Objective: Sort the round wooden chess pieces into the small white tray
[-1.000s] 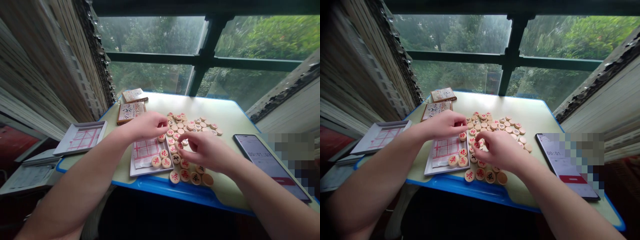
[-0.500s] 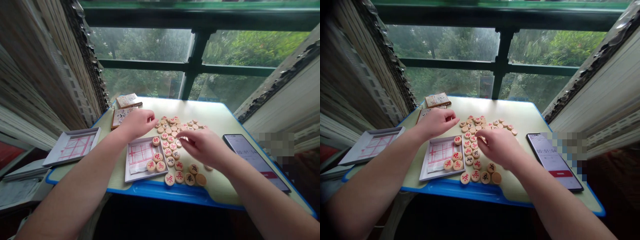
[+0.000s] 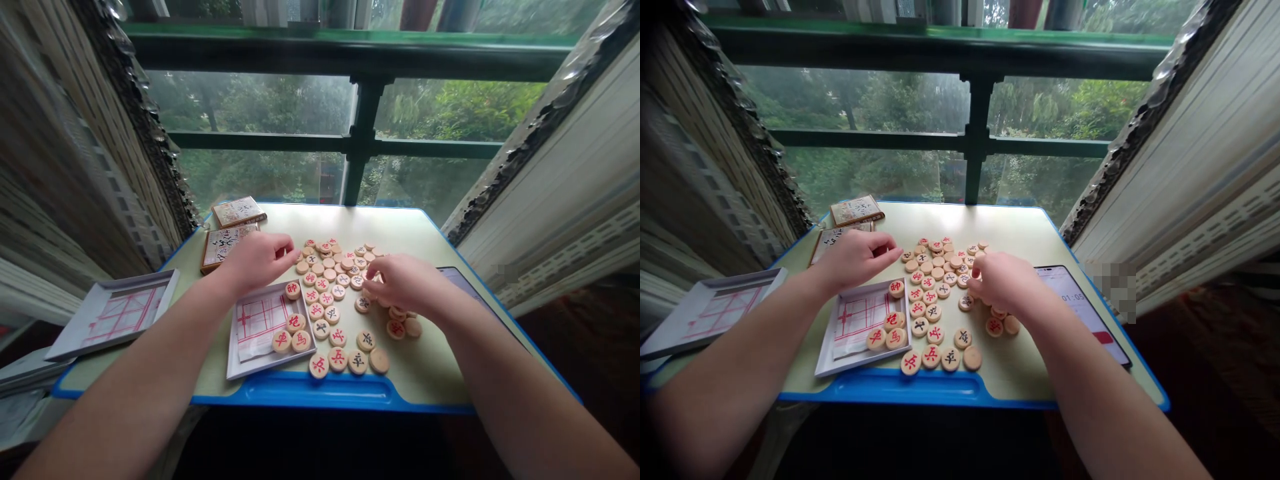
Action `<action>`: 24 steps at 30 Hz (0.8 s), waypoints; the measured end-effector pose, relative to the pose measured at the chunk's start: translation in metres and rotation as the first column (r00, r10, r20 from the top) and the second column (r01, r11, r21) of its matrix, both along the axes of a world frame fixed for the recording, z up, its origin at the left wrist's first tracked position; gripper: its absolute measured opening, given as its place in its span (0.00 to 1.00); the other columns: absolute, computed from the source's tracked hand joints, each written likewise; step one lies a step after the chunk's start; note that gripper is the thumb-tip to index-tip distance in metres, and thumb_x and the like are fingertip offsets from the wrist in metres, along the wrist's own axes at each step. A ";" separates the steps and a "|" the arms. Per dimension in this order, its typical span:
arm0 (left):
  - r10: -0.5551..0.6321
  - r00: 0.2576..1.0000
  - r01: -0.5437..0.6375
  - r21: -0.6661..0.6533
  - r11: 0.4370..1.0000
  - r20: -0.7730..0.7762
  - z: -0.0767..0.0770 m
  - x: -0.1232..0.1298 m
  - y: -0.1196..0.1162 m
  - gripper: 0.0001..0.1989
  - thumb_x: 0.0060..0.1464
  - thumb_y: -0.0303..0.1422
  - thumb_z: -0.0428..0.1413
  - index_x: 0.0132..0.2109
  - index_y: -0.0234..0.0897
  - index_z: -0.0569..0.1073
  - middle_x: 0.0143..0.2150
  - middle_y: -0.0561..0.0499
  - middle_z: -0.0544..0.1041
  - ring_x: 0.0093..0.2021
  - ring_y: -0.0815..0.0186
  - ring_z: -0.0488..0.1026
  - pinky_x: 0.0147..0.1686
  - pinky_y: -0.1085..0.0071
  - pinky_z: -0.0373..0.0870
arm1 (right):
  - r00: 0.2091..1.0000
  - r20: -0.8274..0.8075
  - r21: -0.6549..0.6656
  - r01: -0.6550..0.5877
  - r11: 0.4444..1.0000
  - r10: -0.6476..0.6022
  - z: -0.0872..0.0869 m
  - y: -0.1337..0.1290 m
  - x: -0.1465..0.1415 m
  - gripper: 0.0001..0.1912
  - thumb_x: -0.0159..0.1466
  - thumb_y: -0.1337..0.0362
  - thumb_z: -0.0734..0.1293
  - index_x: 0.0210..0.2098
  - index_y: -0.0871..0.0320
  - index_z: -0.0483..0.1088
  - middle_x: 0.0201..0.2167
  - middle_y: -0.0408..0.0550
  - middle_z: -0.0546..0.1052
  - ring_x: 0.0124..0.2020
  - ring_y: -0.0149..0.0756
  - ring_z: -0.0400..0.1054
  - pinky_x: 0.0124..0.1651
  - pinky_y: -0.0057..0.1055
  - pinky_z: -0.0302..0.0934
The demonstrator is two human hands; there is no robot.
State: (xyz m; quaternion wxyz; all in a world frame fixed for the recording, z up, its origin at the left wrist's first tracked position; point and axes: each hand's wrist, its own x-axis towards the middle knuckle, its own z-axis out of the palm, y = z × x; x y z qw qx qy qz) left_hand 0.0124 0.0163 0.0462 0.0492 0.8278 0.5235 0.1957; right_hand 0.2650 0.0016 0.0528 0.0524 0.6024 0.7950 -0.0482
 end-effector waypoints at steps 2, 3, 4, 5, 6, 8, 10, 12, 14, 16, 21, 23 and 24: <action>0.004 1.000 -0.004 -0.005 1.000 0.000 0.000 0.001 0.000 0.18 0.56 0.43 0.47 0.31 0.35 0.74 0.23 0.51 0.72 0.23 0.70 0.64 0.25 0.72 0.55 | 0.999 -0.004 0.035 0.036 0.999 -0.036 -0.001 0.003 0.000 0.16 0.58 0.56 0.59 0.38 0.54 0.75 0.33 0.50 0.78 0.29 0.38 0.69 0.25 0.29 0.50; 0.005 1.000 -0.005 -0.009 1.000 0.001 0.000 0.001 0.000 0.18 0.56 0.43 0.48 0.31 0.35 0.74 0.22 0.51 0.72 0.23 0.70 0.63 0.25 0.72 0.55 | 0.998 0.002 0.035 0.055 0.998 -0.055 -0.002 0.004 0.000 0.16 0.58 0.56 0.59 0.38 0.54 0.75 0.32 0.50 0.78 0.28 0.37 0.69 0.24 0.29 0.50; 0.004 1.000 -0.004 -0.013 1.000 0.005 0.000 0.000 0.000 0.18 0.56 0.42 0.48 0.31 0.35 0.74 0.22 0.51 0.72 0.23 0.70 0.63 0.25 0.72 0.55 | 0.998 0.007 0.025 0.069 0.997 -0.069 -0.003 0.006 0.000 0.16 0.58 0.56 0.59 0.37 0.54 0.74 0.31 0.50 0.78 0.27 0.37 0.69 0.24 0.29 0.49; 0.002 1.000 -0.002 -0.017 1.000 0.012 0.000 0.000 0.000 0.18 0.56 0.42 0.48 0.31 0.35 0.74 0.22 0.52 0.71 0.23 0.70 0.63 0.25 0.72 0.55 | 0.997 0.008 0.011 0.080 0.997 -0.080 -0.004 0.007 -0.001 0.15 0.59 0.56 0.59 0.36 0.55 0.74 0.29 0.50 0.78 0.25 0.36 0.68 0.23 0.29 0.49; -0.001 1.000 0.002 -0.020 1.000 0.019 -0.001 0.000 0.000 0.17 0.56 0.42 0.48 0.31 0.34 0.74 0.22 0.52 0.71 0.23 0.70 0.63 0.25 0.72 0.55 | 0.996 0.003 -0.001 0.092 0.996 -0.092 -0.005 0.008 -0.001 0.15 0.59 0.56 0.59 0.35 0.55 0.74 0.28 0.50 0.78 0.23 0.35 0.68 0.23 0.29 0.49; -0.008 1.000 0.009 -0.027 1.000 0.029 -0.001 0.000 0.000 0.17 0.56 0.42 0.48 0.31 0.34 0.74 0.22 0.52 0.71 0.23 0.70 0.63 0.25 0.72 0.55 | 0.993 -0.022 -0.025 0.120 0.993 -0.120 -0.007 0.009 -0.001 0.15 0.59 0.55 0.60 0.34 0.56 0.74 0.25 0.49 0.77 0.20 0.33 0.66 0.23 0.29 0.48; -0.012 1.000 0.012 -0.027 1.000 0.029 -0.001 0.000 0.001 0.17 0.56 0.42 0.48 0.31 0.34 0.75 0.22 0.52 0.71 0.23 0.70 0.63 0.26 0.72 0.55 | 0.989 -0.052 -0.079 0.135 0.988 -0.139 -0.009 0.011 0.000 0.15 0.59 0.55 0.60 0.33 0.56 0.74 0.22 0.47 0.76 0.18 0.31 0.65 0.22 0.29 0.48; -0.011 0.999 0.012 -0.023 1.000 0.036 -0.002 0.001 0.001 0.17 0.56 0.42 0.49 0.30 0.33 0.75 0.21 0.52 0.71 0.23 0.70 0.63 0.25 0.72 0.55 | 0.985 -0.082 -0.132 0.142 0.981 -0.154 -0.009 0.014 0.001 0.13 0.59 0.57 0.60 0.32 0.55 0.74 0.19 0.45 0.75 0.17 0.30 0.64 0.22 0.28 0.48; -0.008 0.998 0.010 -0.029 1.000 0.069 -0.002 0.001 0.001 0.17 0.55 0.41 0.50 0.30 0.33 0.75 0.21 0.53 0.70 0.22 0.71 0.63 0.25 0.72 0.55 | 0.980 -0.115 -0.069 0.156 0.985 -0.163 -0.008 0.014 0.002 0.12 0.57 0.58 0.61 0.32 0.55 0.75 0.19 0.45 0.75 0.18 0.31 0.63 0.22 0.27 0.48; -0.020 0.991 0.030 -0.075 0.997 0.129 0.000 0.003 -0.001 0.17 0.55 0.42 0.51 0.31 0.33 0.75 0.21 0.53 0.70 0.22 0.71 0.63 0.24 0.73 0.55 | 0.977 -0.181 0.101 0.130 0.986 -0.110 -0.007 0.012 0.000 0.13 0.57 0.56 0.62 0.34 0.56 0.75 0.20 0.45 0.74 0.19 0.31 0.63 0.22 0.27 0.47; -0.151 0.908 0.306 -0.370 0.877 0.391 0.011 0.012 -0.018 0.20 0.53 0.46 0.54 0.42 0.34 0.76 0.24 0.53 0.74 0.24 0.71 0.67 0.24 0.75 0.61 | 0.817 -0.408 0.395 -0.244 0.886 0.408 -0.008 -0.011 -0.014 0.13 0.60 0.60 0.62 0.40 0.58 0.72 0.17 0.39 0.69 0.17 0.26 0.58 0.24 0.25 0.49; -0.178 0.831 0.446 -0.440 0.780 0.527 0.014 0.016 -0.024 0.18 0.52 0.43 0.56 0.43 0.35 0.76 0.31 0.50 0.77 0.29 0.70 0.70 0.27 0.75 0.65 | 0.735 -0.396 0.507 -0.324 0.799 0.550 -0.010 -0.019 -0.020 0.12 0.60 0.63 0.62 0.41 0.60 0.71 0.17 0.38 0.69 0.17 0.25 0.57 0.24 0.24 0.50; -0.156 0.803 0.475 -0.459 0.751 0.575 0.015 0.018 -0.026 0.17 0.52 0.42 0.57 0.44 0.34 0.76 0.33 0.50 0.77 0.29 0.70 0.71 0.28 0.75 0.66 | 0.705 -0.382 0.554 -0.343 0.758 0.598 -0.012 -0.022 -0.023 0.11 0.61 0.64 0.62 0.42 0.60 0.71 0.17 0.38 0.70 0.17 0.24 0.57 0.24 0.24 0.51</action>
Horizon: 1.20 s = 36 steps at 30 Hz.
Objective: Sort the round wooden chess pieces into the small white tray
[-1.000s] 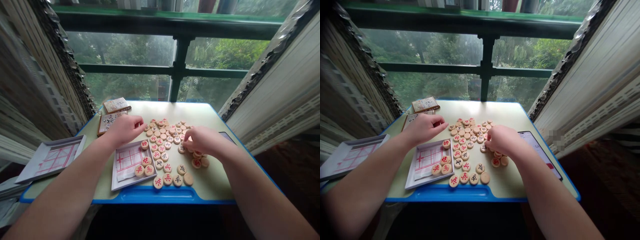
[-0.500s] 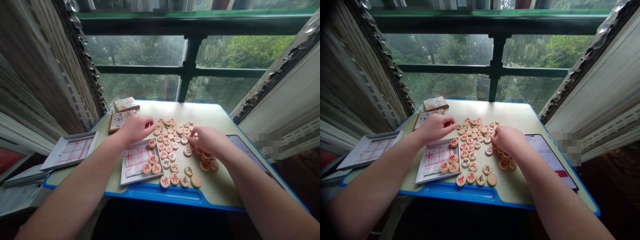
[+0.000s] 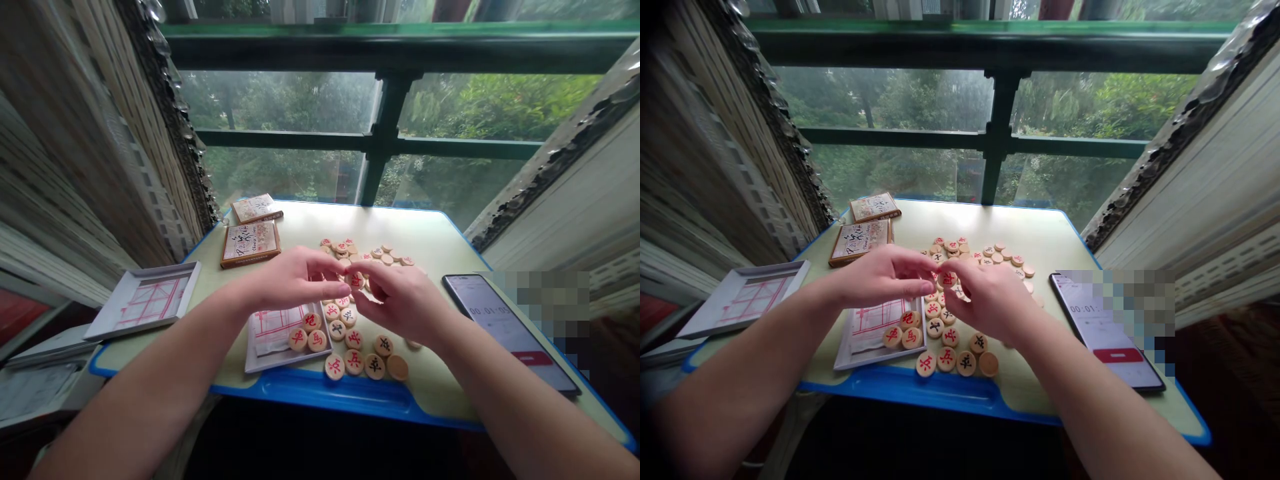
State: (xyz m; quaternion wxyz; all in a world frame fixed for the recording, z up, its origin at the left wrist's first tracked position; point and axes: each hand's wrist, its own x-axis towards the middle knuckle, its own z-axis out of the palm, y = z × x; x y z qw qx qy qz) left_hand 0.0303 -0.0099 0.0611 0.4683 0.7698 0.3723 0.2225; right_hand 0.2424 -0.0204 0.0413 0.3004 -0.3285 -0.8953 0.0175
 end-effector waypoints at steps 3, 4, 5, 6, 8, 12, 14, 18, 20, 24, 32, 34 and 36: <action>0.044 0.997 -0.038 -0.107 0.994 0.059 0.001 0.002 -0.002 0.15 0.52 0.39 0.57 0.42 0.33 0.74 0.33 0.50 0.77 0.27 0.71 0.70 0.26 0.75 0.67 | 0.996 -0.055 0.084 -0.064 0.994 0.069 -0.003 -0.003 -0.004 0.11 0.62 0.67 0.62 0.43 0.62 0.70 0.18 0.39 0.71 0.17 0.24 0.59 0.23 0.23 0.51; 0.043 0.998 -0.036 -0.130 0.991 0.055 0.000 0.002 -0.001 0.14 0.52 0.39 0.57 0.42 0.33 0.74 0.32 0.50 0.76 0.27 0.72 0.70 0.26 0.75 0.67 | 0.995 -0.064 0.093 -0.076 0.993 0.082 -0.004 -0.002 -0.005 0.11 0.62 0.67 0.62 0.43 0.62 0.69 0.18 0.39 0.72 0.18 0.24 0.60 0.23 0.23 0.51; 0.024 0.999 -0.017 -0.147 0.989 0.048 0.000 0.002 -0.001 0.13 0.52 0.38 0.57 0.41 0.33 0.74 0.33 0.51 0.76 0.28 0.72 0.71 0.26 0.75 0.67 | 0.993 -0.063 0.098 -0.094 0.991 0.101 -0.005 -0.002 -0.005 0.11 0.62 0.67 0.62 0.44 0.61 0.69 0.19 0.40 0.72 0.18 0.25 0.61 0.23 0.23 0.52; -0.006 0.999 0.013 -0.157 0.987 0.041 0.001 0.002 -0.001 0.12 0.52 0.37 0.57 0.41 0.33 0.73 0.33 0.50 0.76 0.29 0.71 0.71 0.27 0.75 0.67 | 0.991 -0.057 0.103 -0.116 0.988 0.122 -0.006 -0.002 -0.005 0.12 0.63 0.67 0.62 0.45 0.60 0.69 0.20 0.40 0.73 0.19 0.25 0.62 0.23 0.23 0.53; -0.062 0.998 0.065 -0.163 0.984 0.028 0.002 0.001 -0.001 0.10 0.53 0.34 0.56 0.41 0.33 0.73 0.34 0.51 0.76 0.30 0.71 0.72 0.28 0.76 0.67 | 0.985 -0.036 0.110 -0.161 0.981 0.166 -0.007 -0.002 -0.006 0.13 0.63 0.67 0.62 0.47 0.59 0.68 0.22 0.41 0.75 0.20 0.26 0.65 0.25 0.24 0.55; -0.080 0.997 0.077 -0.173 0.982 -0.011 0.008 -0.002 -0.002 0.09 0.54 0.34 0.54 0.39 0.33 0.73 0.31 0.51 0.76 0.29 0.71 0.72 0.26 0.77 0.65 | 0.988 -0.042 0.133 -0.145 0.980 0.152 -0.006 -0.007 -0.008 0.15 0.63 0.69 0.62 0.50 0.59 0.67 0.26 0.43 0.78 0.22 0.26 0.66 0.24 0.24 0.54; -0.073 0.996 0.063 -0.199 0.978 -0.043 0.011 -0.007 -0.001 0.11 0.55 0.38 0.53 0.39 0.33 0.72 0.34 0.50 0.77 0.28 0.72 0.72 0.25 0.77 0.65 | 0.994 -0.050 0.149 -0.084 0.985 0.093 -0.004 -0.009 -0.009 0.16 0.63 0.66 0.63 0.51 0.60 0.67 0.25 0.43 0.77 0.20 0.25 0.65 0.23 0.24 0.52; -0.092 0.967 0.021 -0.287 0.958 -0.236 0.014 -0.020 0.002 0.15 0.55 0.41 0.52 0.44 0.36 0.67 0.39 0.48 0.78 0.27 0.71 0.72 0.24 0.76 0.64 | 1.000 -0.018 0.143 -0.013 0.990 0.016 -0.003 -0.010 -0.008 0.13 0.64 0.64 0.62 0.45 0.63 0.69 0.21 0.41 0.74 0.16 0.24 0.59 0.22 0.25 0.50; -0.111 0.916 -0.005 -0.287 0.958 -0.386 0.015 -0.024 0.003 0.14 0.54 0.41 0.53 0.44 0.37 0.65 0.38 0.50 0.79 0.26 0.70 0.72 0.25 0.75 0.64 | 1.000 0.028 0.117 -0.014 0.993 0.011 -0.004 -0.010 -0.008 0.11 0.64 0.64 0.61 0.43 0.62 0.70 0.20 0.41 0.74 0.16 0.25 0.59 0.23 0.25 0.49; -0.139 0.807 0.009 -0.224 0.975 -0.574 0.014 -0.024 0.004 0.11 0.53 0.39 0.50 0.39 0.37 0.66 0.32 0.53 0.77 0.24 0.70 0.70 0.24 0.74 0.62 | 0.985 0.172 0.040 -0.043 0.998 0.036 -0.008 -0.011 -0.011 0.11 0.63 0.63 0.61 0.40 0.59 0.72 0.21 0.43 0.75 0.19 0.28 0.63 0.24 0.27 0.47; -0.206 0.660 0.115 -0.174 0.978 -0.722 0.008 -0.018 0.008 0.18 0.56 0.45 0.45 0.32 0.36 0.70 0.29 0.50 0.76 0.27 0.67 0.67 0.25 0.72 0.60 | 0.947 0.319 -0.060 -0.021 0.998 0.039 -0.012 -0.015 -0.017 0.10 0.63 0.62 0.60 0.36 0.55 0.73 0.23 0.44 0.76 0.22 0.30 0.64 0.25 0.28 0.44; -0.231 0.654 0.102 -0.219 0.970 -0.720 0.007 -0.018 0.008 0.20 0.56 0.46 0.45 0.30 0.35 0.71 0.28 0.49 0.77 0.25 0.68 0.68 0.24 0.72 0.60 | 0.949 0.314 -0.062 -0.021 0.998 0.039 -0.011 -0.015 -0.016 0.10 0.63 0.62 0.60 0.36 0.55 0.73 0.23 0.44 0.76 0.22 0.29 0.64 0.25 0.28 0.44; -0.254 0.660 0.089 -0.262 0.961 -0.707 0.008 -0.019 0.008 0.21 0.56 0.46 0.45 0.28 0.34 0.71 0.27 0.48 0.78 0.24 0.68 0.68 0.24 0.73 0.60 | 0.951 0.305 -0.061 -0.027 0.998 0.044 -0.009 -0.015 -0.015 0.10 0.63 0.62 0.60 0.36 0.56 0.73 0.23 0.45 0.76 0.22 0.29 0.63 0.25 0.28 0.44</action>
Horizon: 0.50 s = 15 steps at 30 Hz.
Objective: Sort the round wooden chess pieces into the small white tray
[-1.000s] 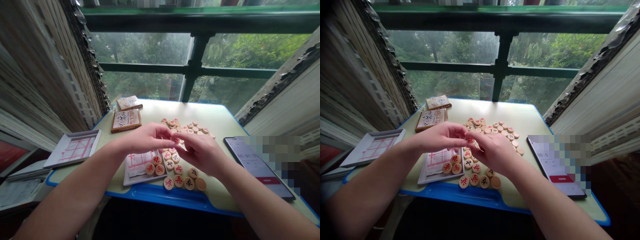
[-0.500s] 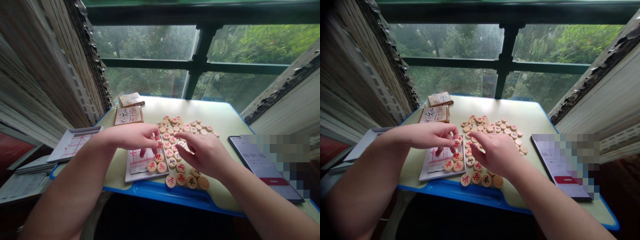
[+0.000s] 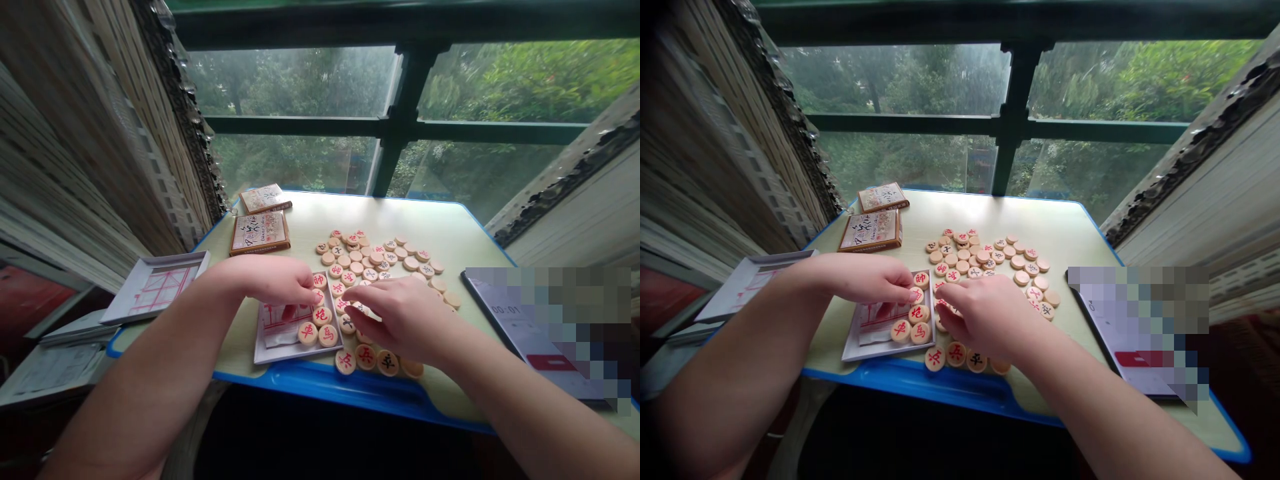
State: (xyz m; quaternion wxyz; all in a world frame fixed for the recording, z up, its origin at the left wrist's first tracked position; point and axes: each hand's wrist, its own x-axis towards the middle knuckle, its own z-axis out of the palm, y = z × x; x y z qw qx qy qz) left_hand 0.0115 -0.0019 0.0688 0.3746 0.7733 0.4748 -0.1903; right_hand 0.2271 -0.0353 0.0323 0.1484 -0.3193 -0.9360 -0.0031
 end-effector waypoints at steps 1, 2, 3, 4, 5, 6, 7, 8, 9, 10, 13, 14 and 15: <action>0.006 1.000 -0.005 -0.021 1.000 0.005 0.000 0.000 0.000 0.22 0.57 0.46 0.45 0.28 0.34 0.72 0.27 0.47 0.78 0.24 0.68 0.68 0.24 0.73 0.60 | 1.000 -0.004 0.000 -0.005 1.000 0.005 0.001 0.000 0.000 0.10 0.63 0.63 0.60 0.36 0.56 0.73 0.23 0.45 0.76 0.22 0.29 0.63 0.25 0.28 0.44; 0.007 1.000 -0.006 -0.036 0.999 0.009 0.000 0.000 0.000 0.22 0.57 0.46 0.45 0.27 0.34 0.72 0.26 0.47 0.78 0.23 0.68 0.68 0.24 0.73 0.60 | 1.000 -0.007 0.000 -0.008 1.000 0.008 0.002 0.000 0.001 0.10 0.63 0.63 0.60 0.36 0.56 0.73 0.23 0.45 0.76 0.22 0.29 0.63 0.25 0.28 0.44; 0.002 1.000 -0.001 -0.050 0.999 0.012 0.000 0.000 0.000 0.22 0.57 0.46 0.44 0.26 0.34 0.71 0.25 0.47 0.78 0.23 0.68 0.68 0.24 0.73 0.60 | 1.000 -0.008 -0.002 -0.010 1.000 0.010 0.002 0.000 0.001 0.10 0.63 0.63 0.60 0.36 0.56 0.73 0.23 0.44 0.76 0.22 0.29 0.64 0.25 0.28 0.44; -0.004 1.000 0.005 -0.060 0.998 0.013 -0.001 0.000 0.000 0.22 0.57 0.45 0.44 0.26 0.35 0.71 0.25 0.47 0.78 0.23 0.68 0.68 0.24 0.73 0.60 | 1.000 -0.007 -0.007 -0.011 1.000 0.011 0.002 0.000 0.001 0.10 0.63 0.63 0.60 0.35 0.56 0.73 0.23 0.44 0.76 0.22 0.29 0.64 0.25 0.28 0.44; -0.013 1.000 0.014 -0.070 0.997 0.015 -0.002 -0.001 0.000 0.21 0.57 0.44 0.45 0.26 0.35 0.71 0.25 0.47 0.78 0.23 0.68 0.69 0.24 0.74 0.60 | 1.000 -0.003 -0.016 -0.010 1.000 0.010 0.002 0.000 0.000 0.10 0.63 0.63 0.60 0.35 0.56 0.73 0.23 0.44 0.76 0.22 0.30 0.64 0.26 0.29 0.45; -0.025 1.000 0.026 -0.076 0.997 0.019 -0.003 -0.002 0.001 0.20 0.57 0.43 0.45 0.26 0.35 0.71 0.25 0.48 0.77 0.23 0.68 0.69 0.24 0.74 0.60 | 1.000 0.005 -0.029 -0.006 1.000 0.006 0.002 -0.001 0.000 0.10 0.64 0.62 0.60 0.35 0.56 0.73 0.23 0.45 0.76 0.22 0.30 0.64 0.26 0.29 0.45; -0.036 0.999 0.037 -0.074 0.997 0.022 -0.004 -0.003 0.002 0.19 0.57 0.42 0.46 0.26 0.35 0.72 0.25 0.48 0.77 0.23 0.69 0.69 0.24 0.74 0.60 | 1.000 0.014 -0.046 0.000 0.999 0.001 0.001 -0.001 -0.002 0.11 0.64 0.62 0.60 0.36 0.56 0.73 0.23 0.45 0.76 0.22 0.30 0.64 0.26 0.29 0.45; -0.042 0.999 0.044 -0.061 0.997 0.021 -0.005 -0.004 0.002 0.18 0.56 0.41 0.46 0.27 0.34 0.72 0.25 0.49 0.77 0.23 0.69 0.69 0.23 0.74 0.60 | 1.000 0.024 -0.066 0.008 0.998 -0.006 0.000 -0.002 -0.004 0.11 0.64 0.62 0.60 0.36 0.56 0.73 0.24 0.45 0.76 0.22 0.30 0.64 0.26 0.29 0.45; -0.047 0.999 0.047 -0.041 0.998 0.017 -0.006 -0.006 0.003 0.17 0.55 0.40 0.47 0.29 0.34 0.73 0.25 0.49 0.77 0.23 0.69 0.68 0.23 0.74 0.59 | 0.999 0.035 -0.089 0.015 0.996 -0.012 -0.001 -0.003 -0.006 0.11 0.64 0.61 0.60 0.37 0.56 0.73 0.24 0.45 0.76 0.23 0.31 0.65 0.27 0.29 0.46; -0.052 0.999 0.052 -0.010 0.999 0.013 -0.007 -0.007 0.004 0.16 0.55 0.40 0.48 0.31 0.34 0.74 0.25 0.50 0.77 0.23 0.69 0.68 0.23 0.74 0.59 | 0.999 0.045 -0.115 0.022 0.993 -0.017 -0.002 -0.004 -0.009 0.11 0.64 0.61 0.59 0.38 0.55 0.73 0.25 0.46 0.76 0.23 0.31 0.65 0.27 0.29 0.46; -0.076 0.997 0.076 0.102 0.992 0.004 -0.008 -0.007 0.006 0.17 0.53 0.43 0.49 0.36 0.35 0.75 0.26 0.51 0.75 0.24 0.68 0.66 0.23 0.74 0.57 | 0.997 0.064 -0.181 0.043 0.983 -0.032 -0.004 -0.010 -0.020 0.13 0.65 0.60 0.58 0.40 0.54 0.72 0.26 0.45 0.77 0.24 0.32 0.66 0.26 0.28 0.44; -0.088 0.996 0.087 0.129 0.988 0.003 -0.008 -0.007 0.007 0.17 0.53 0.44 0.49 0.36 0.35 0.75 0.26 0.51 0.75 0.25 0.68 0.66 0.23 0.74 0.57 | 0.997 0.069 -0.195 0.054 0.979 -0.042 -0.005 -0.011 -0.024 0.13 0.66 0.60 0.57 0.39 0.54 0.72 0.26 0.45 0.77 0.24 0.32 0.66 0.26 0.28 0.44; -0.099 0.995 0.098 0.145 0.985 0.002 -0.008 -0.006 0.007 0.18 0.52 0.44 0.49 0.35 0.35 0.75 0.27 0.51 0.75 0.25 0.68 0.65 0.23 0.74 0.56 | 0.996 0.070 -0.204 0.070 0.976 -0.056 -0.006 -0.013 -0.027 0.14 0.66 0.59 0.56 0.39 0.54 0.72 0.26 0.46 0.76 0.24 0.32 0.66 0.25 0.28 0.43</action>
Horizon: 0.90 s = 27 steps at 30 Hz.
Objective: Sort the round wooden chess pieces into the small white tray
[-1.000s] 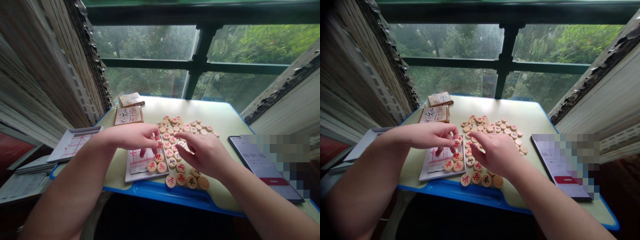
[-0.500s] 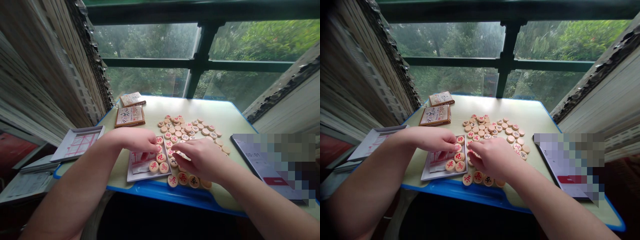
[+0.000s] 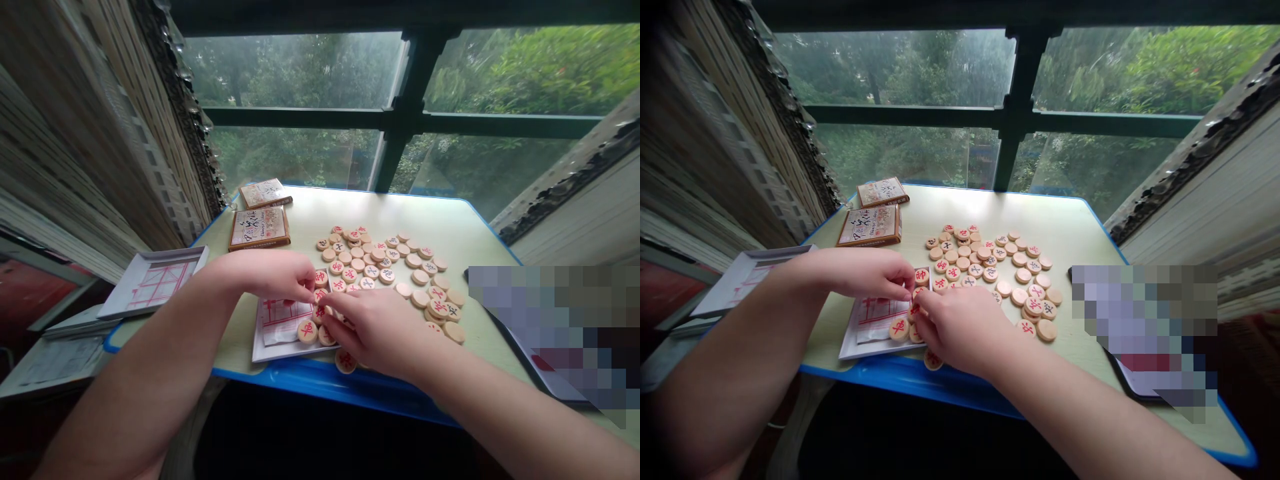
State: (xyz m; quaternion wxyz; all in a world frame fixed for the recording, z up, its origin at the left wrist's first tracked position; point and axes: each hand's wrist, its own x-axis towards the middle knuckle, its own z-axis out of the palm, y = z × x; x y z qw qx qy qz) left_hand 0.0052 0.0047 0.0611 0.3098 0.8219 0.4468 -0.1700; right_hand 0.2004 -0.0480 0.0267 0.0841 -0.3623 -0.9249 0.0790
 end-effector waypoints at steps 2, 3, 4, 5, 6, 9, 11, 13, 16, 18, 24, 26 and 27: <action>-0.019 1.000 0.019 0.005 1.000 -0.001 0.001 0.001 0.000 0.18 0.53 0.44 0.49 0.34 0.34 0.75 0.26 0.51 0.74 0.25 0.69 0.65 0.23 0.74 0.56 | 0.999 -0.007 -0.005 0.045 0.999 -0.045 -0.001 -0.001 -0.005 0.15 0.66 0.58 0.57 0.40 0.54 0.72 0.25 0.46 0.77 0.23 0.32 0.66 0.25 0.28 0.43; -0.023 1.000 0.023 0.002 1.000 -0.002 0.002 0.001 -0.001 0.18 0.54 0.43 0.48 0.33 0.34 0.75 0.26 0.51 0.74 0.24 0.69 0.65 0.23 0.74 0.56 | 0.997 -0.014 -0.007 0.071 0.997 -0.071 -0.002 -0.001 -0.007 0.15 0.65 0.57 0.57 0.40 0.54 0.72 0.25 0.46 0.77 0.23 0.32 0.66 0.25 0.28 0.43; -0.023 1.000 0.023 0.001 1.000 -0.004 0.002 0.002 -0.001 0.18 0.54 0.43 0.48 0.33 0.34 0.75 0.26 0.51 0.74 0.24 0.69 0.65 0.23 0.74 0.56 | 0.995 -0.023 -0.010 0.100 0.995 -0.100 -0.002 -0.001 -0.008 0.14 0.65 0.56 0.58 0.40 0.54 0.73 0.25 0.46 0.77 0.23 0.32 0.66 0.26 0.28 0.44; -0.018 1.000 0.018 0.000 1.000 -0.003 0.003 0.001 -0.002 0.17 0.54 0.42 0.48 0.33 0.34 0.75 0.25 0.51 0.74 0.24 0.69 0.65 0.23 0.74 0.56 | 0.991 -0.032 -0.017 0.127 0.992 -0.128 -0.002 0.000 -0.009 0.14 0.64 0.56 0.59 0.40 0.53 0.73 0.25 0.46 0.77 0.24 0.33 0.67 0.26 0.28 0.44; -0.010 1.000 0.010 -0.007 1.000 0.001 0.004 0.001 -0.003 0.17 0.54 0.42 0.47 0.34 0.34 0.75 0.25 0.51 0.74 0.24 0.69 0.66 0.23 0.74 0.56 | 0.987 -0.039 -0.027 0.152 0.988 -0.153 -0.002 0.001 -0.010 0.13 0.63 0.55 0.60 0.40 0.53 0.74 0.24 0.45 0.77 0.24 0.33 0.67 0.26 0.28 0.44; 0.006 0.999 -0.004 -0.053 0.999 0.032 0.007 0.000 -0.005 0.16 0.55 0.39 0.47 0.37 0.35 0.76 0.25 0.52 0.75 0.24 0.68 0.68 0.25 0.74 0.58 | 0.980 -0.051 -0.052 0.191 0.980 -0.194 -0.002 0.003 -0.010 0.11 0.62 0.56 0.62 0.38 0.53 0.74 0.23 0.44 0.76 0.24 0.33 0.66 0.26 0.27 0.45; 0.003 0.999 0.001 -0.076 0.997 0.049 0.008 -0.001 -0.006 0.16 0.55 0.38 0.47 0.37 0.35 0.76 0.24 0.52 0.76 0.24 0.68 0.68 0.26 0.73 0.59 | 0.979 -0.056 -0.043 0.192 0.980 -0.194 -0.001 0.004 -0.010 0.10 0.62 0.58 0.61 0.37 0.53 0.73 0.23 0.43 0.76 0.23 0.32 0.65 0.25 0.27 0.45; -0.004 0.998 0.008 -0.076 0.997 0.056 0.009 -0.001 -0.007 0.15 0.55 0.37 0.47 0.34 0.35 0.76 0.23 0.52 0.75 0.23 0.68 0.68 0.26 0.73 0.59 | 0.982 -0.052 -0.026 0.183 0.983 -0.184 -0.002 0.005 -0.009 0.10 0.62 0.59 0.61 0.35 0.53 0.72 0.23 0.43 0.75 0.23 0.32 0.65 0.25 0.27 0.45; -0.002 0.998 0.006 -0.062 0.998 0.063 0.009 -0.001 -0.007 0.15 0.55 0.37 0.47 0.31 0.35 0.75 0.22 0.52 0.74 0.22 0.69 0.66 0.25 0.73 0.58 | 0.982 -0.030 0.005 0.186 0.983 -0.185 -0.004 0.006 -0.009 0.10 0.63 0.59 0.59 0.33 0.52 0.72 0.22 0.43 0.75 0.22 0.32 0.64 0.25 0.27 0.44; 0.007 0.998 -0.004 -0.052 0.999 0.058 0.009 -0.001 -0.007 0.16 0.55 0.38 0.47 0.30 0.35 0.75 0.22 0.52 0.73 0.22 0.69 0.65 0.24 0.73 0.56 | 0.984 -0.016 0.039 0.175 0.984 -0.175 -0.006 0.008 -0.008 0.12 0.64 0.59 0.58 0.32 0.52 0.72 0.22 0.43 0.76 0.22 0.33 0.65 0.25 0.27 0.43; -0.025 0.997 0.024 0.013 1.000 0.068 0.007 -0.002 -0.005 0.17 0.55 0.41 0.48 0.37 0.36 0.77 0.25 0.54 0.74 0.24 0.70 0.64 0.23 0.75 0.55 | 0.996 0.023 0.164 0.083 0.983 -0.088 -0.001 0.006 -0.003 0.15 0.64 0.57 0.57 0.31 0.52 0.74 0.22 0.45 0.76 0.21 0.34 0.65 0.24 0.30 0.39; -0.042 0.997 0.041 0.012 0.999 0.067 0.006 -0.002 -0.005 0.17 0.56 0.42 0.47 0.38 0.37 0.77 0.26 0.54 0.74 0.25 0.70 0.64 0.24 0.75 0.55 | 0.996 0.052 0.192 0.063 0.979 -0.074 0.002 0.004 -0.002 0.16 0.64 0.57 0.57 0.32 0.52 0.75 0.20 0.46 0.76 0.20 0.35 0.65 0.24 0.31 0.38; -0.047 0.997 0.046 0.016 0.999 0.069 0.005 -0.002 -0.005 0.17 0.56 0.41 0.47 0.39 0.37 0.77 0.26 0.54 0.74 0.25 0.70 0.64 0.25 0.75 0.56 | 0.995 0.068 0.205 0.057 0.977 -0.072 0.004 0.003 -0.001 0.16 0.64 0.56 0.57 0.33 0.52 0.75 0.20 0.47 0.75 0.20 0.35 0.65 0.24 0.32 0.38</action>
